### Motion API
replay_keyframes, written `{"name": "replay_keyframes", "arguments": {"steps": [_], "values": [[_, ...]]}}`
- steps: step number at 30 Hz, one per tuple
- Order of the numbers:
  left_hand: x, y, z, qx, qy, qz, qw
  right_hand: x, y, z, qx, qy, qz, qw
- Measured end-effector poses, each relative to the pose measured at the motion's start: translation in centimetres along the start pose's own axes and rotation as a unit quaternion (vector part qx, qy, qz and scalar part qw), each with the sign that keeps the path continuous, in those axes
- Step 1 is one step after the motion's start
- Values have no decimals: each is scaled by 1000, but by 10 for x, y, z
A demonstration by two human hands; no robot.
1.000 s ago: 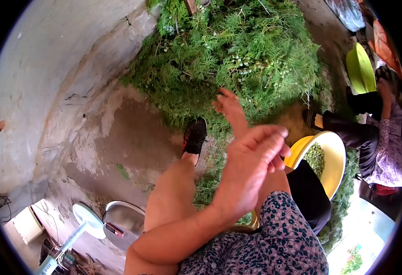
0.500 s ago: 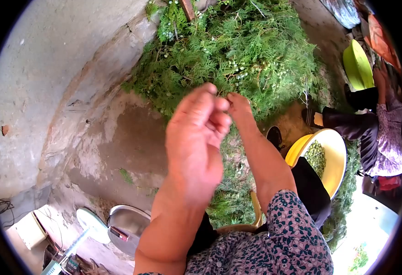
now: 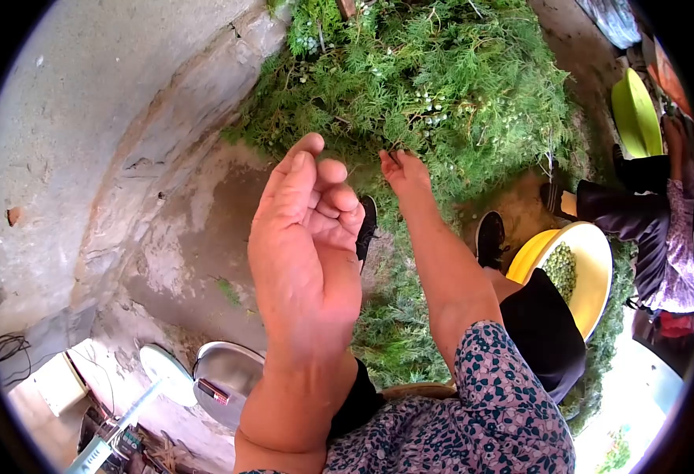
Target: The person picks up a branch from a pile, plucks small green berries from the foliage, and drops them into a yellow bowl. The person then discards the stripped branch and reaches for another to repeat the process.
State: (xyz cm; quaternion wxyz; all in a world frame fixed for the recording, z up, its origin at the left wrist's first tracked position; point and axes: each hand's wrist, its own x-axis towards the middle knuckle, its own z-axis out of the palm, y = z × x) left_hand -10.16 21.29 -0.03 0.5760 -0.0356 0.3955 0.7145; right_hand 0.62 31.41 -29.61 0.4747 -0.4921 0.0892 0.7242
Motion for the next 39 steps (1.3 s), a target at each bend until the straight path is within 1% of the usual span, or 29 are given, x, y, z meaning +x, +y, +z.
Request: {"name": "replay_keyframes", "arguments": {"steps": [2, 4, 5, 7, 8, 10, 11, 13, 15, 17, 18, 19, 21, 23, 25, 26, 27, 29, 31, 33, 34, 35, 37, 38, 39], "values": [[1, 2, 0, -1, -5, 0, 1000, 2, -2, -1, -24, -2, 7, 1000], [0, 2, 1, -2, 3, -1, 1000, -10, -11, 2, -92, -24, 14, 995], [-1, 2, 1, -4, 1, -1, 1000, -17, -14, 5, -93, -25, 12, 995], [0, 4, -1, -9, -3, -4, 1000, -32, -22, 12, -104, -58, -14, 993], [1, 4, 0, -12, -7, -4, 1000, -41, -27, 15, -105, -59, -18, 993], [2, 4, 2, 4, 27, 7, 1000, -64, -39, 22, -163, -105, -60, 979], [3, 4, 3, 1, 20, 8, 1000, -76, -46, 27, -164, -109, -67, 978], [5, 4, 7, 33, 65, 1, 997, -103, -60, 38, -268, -109, -114, 950], [5, 3, 11, 51, 60, 2, 997, -132, -72, 47, -273, -122, -140, 944], [8, 0, 12, 108, 40, 14, 993, -165, -84, 58, -376, -154, -203, 891], [11, -2, 8, 130, 16, 16, 991, -182, -86, 62, -394, -158, -231, 875], [9, -3, 15, 163, 29, 17, 986, -196, -89, 64, -395, -164, -236, 872], [13, -9, 18, 181, 15, 14, 983, -224, -94, 63, -503, -159, -261, 809], [14, -14, 26, 190, 18, 17, 982, -255, -94, 63, -514, -169, -270, 796], [13, -21, 32, 215, -37, 31, 975, -277, -95, 57, -538, -209, -262, 774], [19, -27, 30, 179, -52, 3, 983, -293, -99, 58, -565, -214, -260, 753], [15, -28, 33, 179, -55, 2, 982, -295, -102, 52, -563, -213, -263, 754], [5, -31, 39, 188, -90, -17, 978, -295, -109, 39, -621, -249, -325, 668], [0, -35, 44, 185, -94, -28, 978, -297, -120, 30, -614, -242, -338, 670], [-6, -39, 50, 227, -71, 10, 971, -302, -138, 25, -622, -231, -300, 686], [-3, -41, 49, 220, -88, 8, 972, -303, -150, 23, -642, -226, -297, 669], [-4, -42, 53, 229, -61, 3, 972, -304, -162, 20, -651, -203, -315, 660], [-1, -47, 53, 252, -45, 1, 967, -294, -172, 13, -494, -137, -407, 756], [-1, -49, 54, 256, -45, -2, 966, -292, -177, 12, -439, -123, -469, 756], [-3, -52, 54, 262, -84, -1, 961, -295, -181, 13, -380, -108, -529, 751]]}}
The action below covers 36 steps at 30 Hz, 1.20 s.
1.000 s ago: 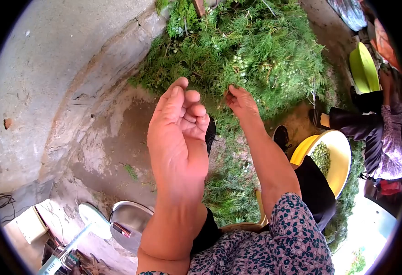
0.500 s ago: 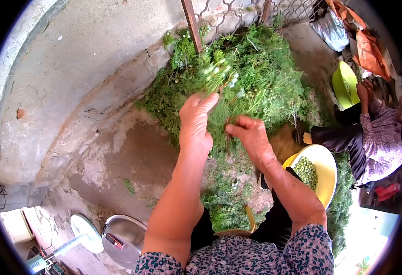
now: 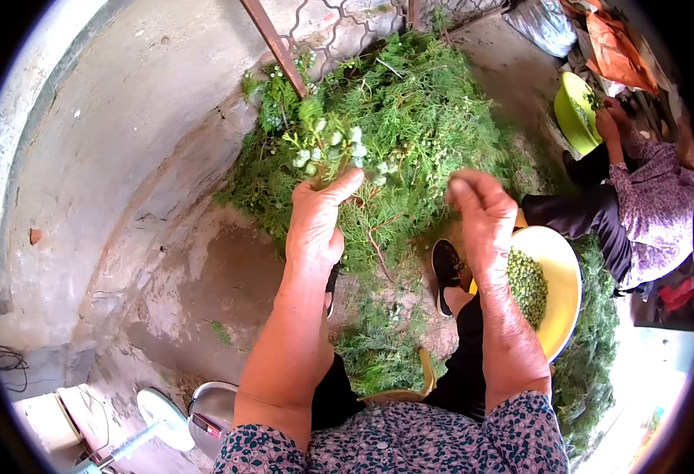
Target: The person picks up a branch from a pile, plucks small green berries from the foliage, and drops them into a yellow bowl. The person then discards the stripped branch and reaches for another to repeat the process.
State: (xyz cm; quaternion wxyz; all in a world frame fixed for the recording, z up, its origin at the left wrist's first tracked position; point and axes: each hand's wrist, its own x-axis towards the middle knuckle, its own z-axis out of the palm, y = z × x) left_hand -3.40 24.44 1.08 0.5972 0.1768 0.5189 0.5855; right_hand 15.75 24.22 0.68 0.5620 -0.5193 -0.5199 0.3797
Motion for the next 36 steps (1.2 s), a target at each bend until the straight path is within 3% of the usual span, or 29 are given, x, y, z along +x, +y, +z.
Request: {"name": "replay_keyframes", "arguments": {"steps": [2, 4, 6, 9, 10, 12, 14, 16, 19, 24, 26, 32, 34, 36], "values": [[-1, -5, 5, 10, -41, 7, 999, 3, -8, 1, 7, 15, -17, 1000], [-2, -9, 11, 26, -81, 8, 996, 4, -9, 3, -41, -68, -140, 987], [-2, -13, 15, 27, -88, 15, 996, -3, -14, 7, 22, -92, 4, 995], [-6, -18, 21, 72, -99, 44, 991, -3, -7, 10, 27, -67, -13, 997], [-8, -18, 23, 73, -101, 41, 991, 0, -6, 9, -7, -51, -62, 997], [-12, -19, 27, 99, -72, -8, 992, 4, -4, 7, -43, -33, -108, 993], [-16, -13, 29, 86, -84, -20, 993, 7, -2, 6, 75, -31, 56, 995], [-16, -9, 28, 82, -142, -52, 985, 7, -7, 4, 66, -42, 60, 995], [-18, -9, 30, 85, -162, -57, 981, 9, -10, 6, 150, -47, 66, 985], [-19, -11, 31, 86, -205, -52, 974, 15, -16, -1, 141, -98, 88, 981], [-20, -11, 33, 87, -198, -59, 975, 18, -7, -5, 26, -114, -29, 993], [-17, -16, 34, 65, -153, -50, 985, 17, -7, -8, -8, -89, 6, 996], [-21, -11, 39, 112, -160, -53, 979, 17, -5, -7, 2, -83, 14, 996], [-20, -13, 38, 96, -174, -55, 979, 17, -3, -5, -6, -52, -19, 998]]}}
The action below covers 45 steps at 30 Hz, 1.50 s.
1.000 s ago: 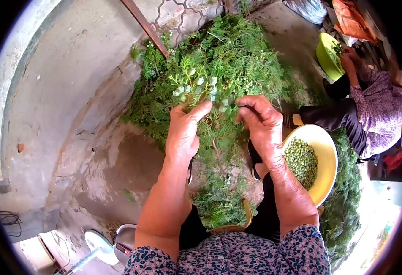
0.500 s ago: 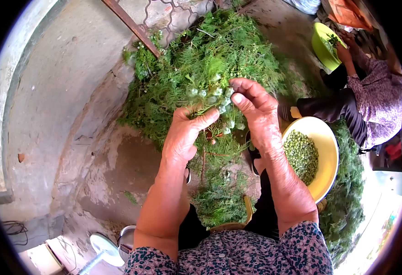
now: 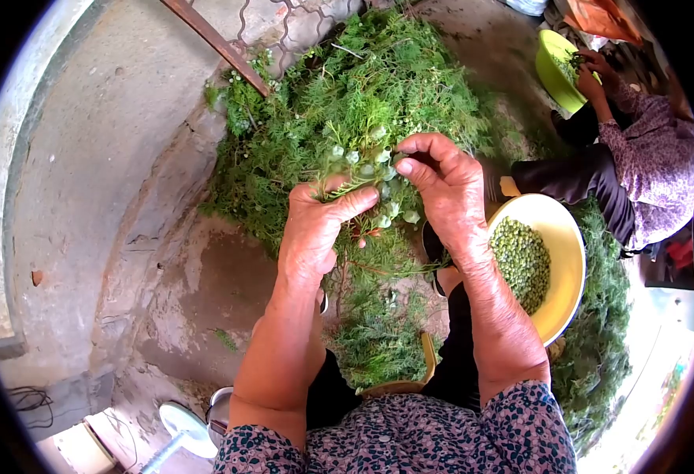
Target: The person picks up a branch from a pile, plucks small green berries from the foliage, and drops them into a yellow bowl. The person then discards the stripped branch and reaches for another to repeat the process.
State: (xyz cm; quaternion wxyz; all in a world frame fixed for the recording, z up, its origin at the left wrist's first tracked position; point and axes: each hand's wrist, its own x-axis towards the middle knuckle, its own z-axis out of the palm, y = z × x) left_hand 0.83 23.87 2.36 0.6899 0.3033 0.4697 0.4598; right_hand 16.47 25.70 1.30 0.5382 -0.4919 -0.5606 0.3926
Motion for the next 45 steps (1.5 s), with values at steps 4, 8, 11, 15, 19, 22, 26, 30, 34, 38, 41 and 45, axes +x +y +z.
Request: {"name": "replay_keyframes", "arguments": {"steps": [4, 8, 11, 15, 19, 22, 26, 30, 34, 38, 41, 45], "values": [[-4, -3, 3, -24, 26, 9, 999, 4, -8, -4, -61, 112, 8, 992], [0, -6, -1, -56, 26, 34, 998, 18, -10, -19, 273, 108, 120, 948], [1, -7, 0, -45, 35, 49, 997, 13, -3, -24, 389, -41, 214, 895], [0, -8, 2, -30, 45, 62, 997, 6, -25, -13, 138, -83, 174, 971], [-3, -8, 4, -28, 39, 66, 997, 4, -15, -11, -36, -126, 33, 991], [-5, -5, 7, -37, 59, 63, 996, 4, -6, -11, 44, -113, 76, 990], [-1, -7, 5, -47, 14, 59, 997, 3, -13, -6, 198, -68, 274, 939], [-1, -9, -1, -48, -12, 54, 997, 7, -3, -21, 310, -60, 290, 903], [-2, -6, -7, -77, -9, 53, 996, 14, -13, -20, 403, -8, 266, 876], [0, -7, -6, -75, 7, 51, 996, 6, -2, -16, 406, -93, 245, 875], [-1, -7, -2, -67, 21, 44, 997, 1, -10, -8, 281, -104, 242, 923], [-1, -8, 0, -56, 10, 43, 997, -2, -10, -5, 257, -67, 257, 929]]}}
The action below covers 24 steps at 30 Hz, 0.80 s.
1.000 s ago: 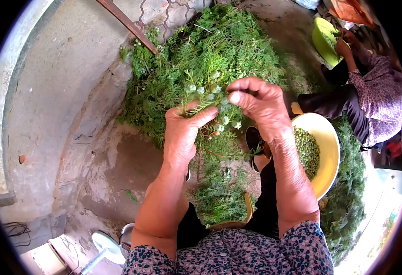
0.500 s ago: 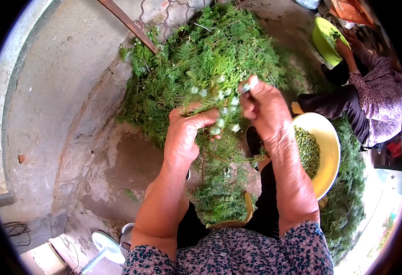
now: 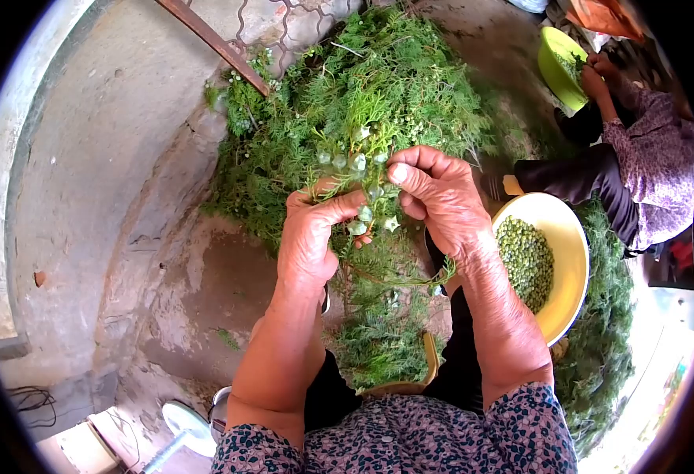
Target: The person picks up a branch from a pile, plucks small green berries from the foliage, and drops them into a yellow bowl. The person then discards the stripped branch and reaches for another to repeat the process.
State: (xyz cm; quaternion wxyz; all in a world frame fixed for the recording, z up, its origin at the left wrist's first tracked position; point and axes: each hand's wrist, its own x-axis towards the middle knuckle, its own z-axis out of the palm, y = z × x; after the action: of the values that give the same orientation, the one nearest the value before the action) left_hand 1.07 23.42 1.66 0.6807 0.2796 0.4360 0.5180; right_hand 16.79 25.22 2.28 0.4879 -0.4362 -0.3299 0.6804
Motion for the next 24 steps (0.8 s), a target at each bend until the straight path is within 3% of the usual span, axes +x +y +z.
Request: {"name": "replay_keyframes", "arguments": {"steps": [1, 3, 5, 7, 8, 10, 13, 15, 17, 21, 24], "values": [[-1, 1, 2, 6, 4, -7, 1000, 0, 2, 0, 1, 1, 0, 1000], [0, 1, 4, 11, 8, -15, 1000, 1, 5, -1, -214, 59, -165, 961], [2, -1, 2, -12, -18, -23, 999, 1, 4, 1, -203, 67, -167, 963], [5, -1, 3, -6, -8, -42, 999, -1, 1, 2, -93, 71, -39, 992], [6, -4, 1, -2, -12, -46, 999, -1, 3, 2, -93, 71, -39, 992], [6, -3, 2, 4, -16, -54, 998, 0, 10, 4, -223, 127, -175, 951], [6, -6, 2, -14, -3, -59, 998, -1, 11, 7, -257, 129, -232, 929], [3, -5, -5, -40, -9, -62, 997, -3, -15, -2, -185, 210, -25, 960], [1, -7, -15, -60, -10, -61, 996, 13, -7, -28, -22, 141, -111, 984], [10, -11, -19, -136, -12, -80, 987, 11, 3, -19, 193, -11, 3, 981], [10, -8, -15, -194, -28, -96, 976, 5, 9, -11, 150, -51, 21, 987]]}}
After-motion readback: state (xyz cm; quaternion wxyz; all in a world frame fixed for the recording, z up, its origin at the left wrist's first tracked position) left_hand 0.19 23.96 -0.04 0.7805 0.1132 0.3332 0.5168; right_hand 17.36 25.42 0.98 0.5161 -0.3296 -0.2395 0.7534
